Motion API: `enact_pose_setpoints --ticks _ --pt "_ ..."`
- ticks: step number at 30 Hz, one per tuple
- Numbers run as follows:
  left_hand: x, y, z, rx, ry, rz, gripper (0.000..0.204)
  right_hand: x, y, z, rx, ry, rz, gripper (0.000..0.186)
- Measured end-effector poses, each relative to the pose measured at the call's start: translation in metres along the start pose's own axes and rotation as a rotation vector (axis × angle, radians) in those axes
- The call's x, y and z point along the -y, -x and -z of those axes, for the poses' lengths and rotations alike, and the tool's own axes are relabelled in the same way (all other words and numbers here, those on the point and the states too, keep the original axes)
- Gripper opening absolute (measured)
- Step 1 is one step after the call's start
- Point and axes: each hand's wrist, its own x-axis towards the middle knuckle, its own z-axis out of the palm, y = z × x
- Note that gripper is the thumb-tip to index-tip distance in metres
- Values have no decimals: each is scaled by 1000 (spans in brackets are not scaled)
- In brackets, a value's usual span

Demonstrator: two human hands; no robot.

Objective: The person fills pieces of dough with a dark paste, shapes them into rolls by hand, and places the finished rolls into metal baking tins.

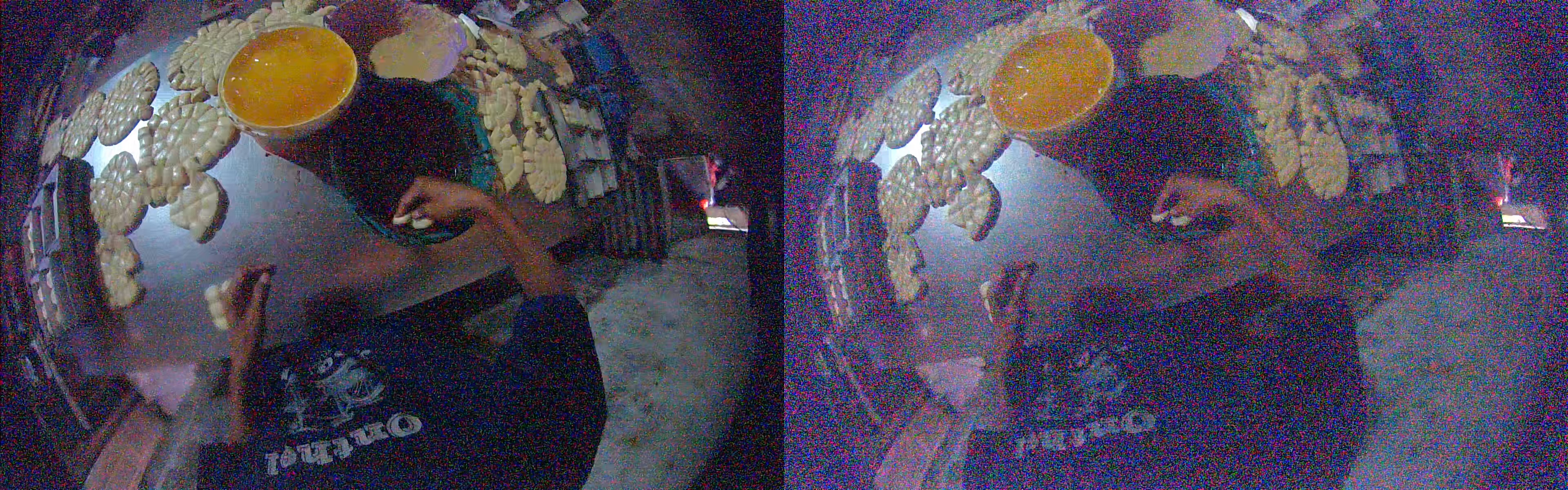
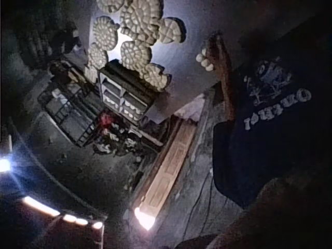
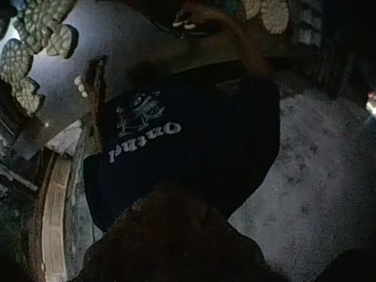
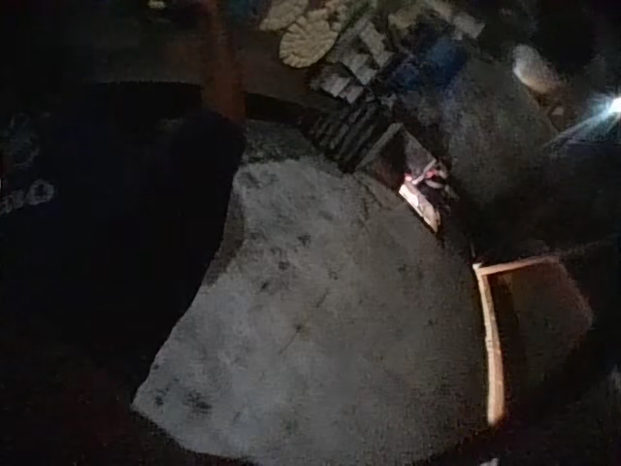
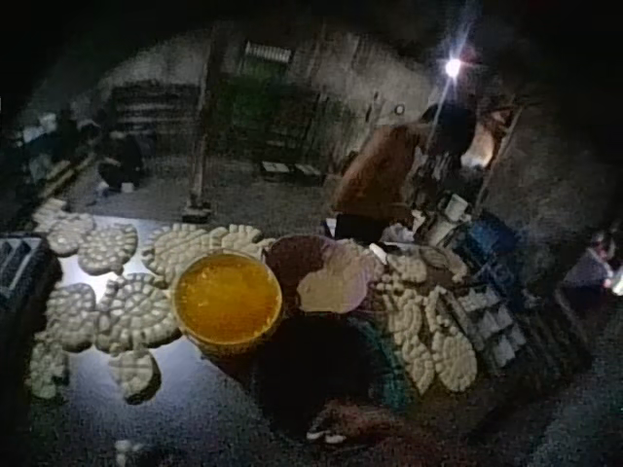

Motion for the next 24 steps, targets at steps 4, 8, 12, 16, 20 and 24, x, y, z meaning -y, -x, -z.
enact_pose_setpoints --ticks 4,8,12,16,20,24 --pt "-11 8 -2 153 157 63 25 38 27 3 -80 -107 58 32" --pt "-32 30 -11 464 639 234 34 102 45 -55 -163 -638 160 67" --pt "-71 44 -2 657 1096 369 42 171 26 -121 -282 -886 360 79" --pt "-62 53 11 607 1166 292 30 191 12 -166 -419 -944 460 81" --pt "-39 50 13 544 1298 220 21 195 -7 -201 -638 -1199 495 76" --pt "-52 51 39 422 1359 278 19 190 -22 -225 -800 -1287 522 64"
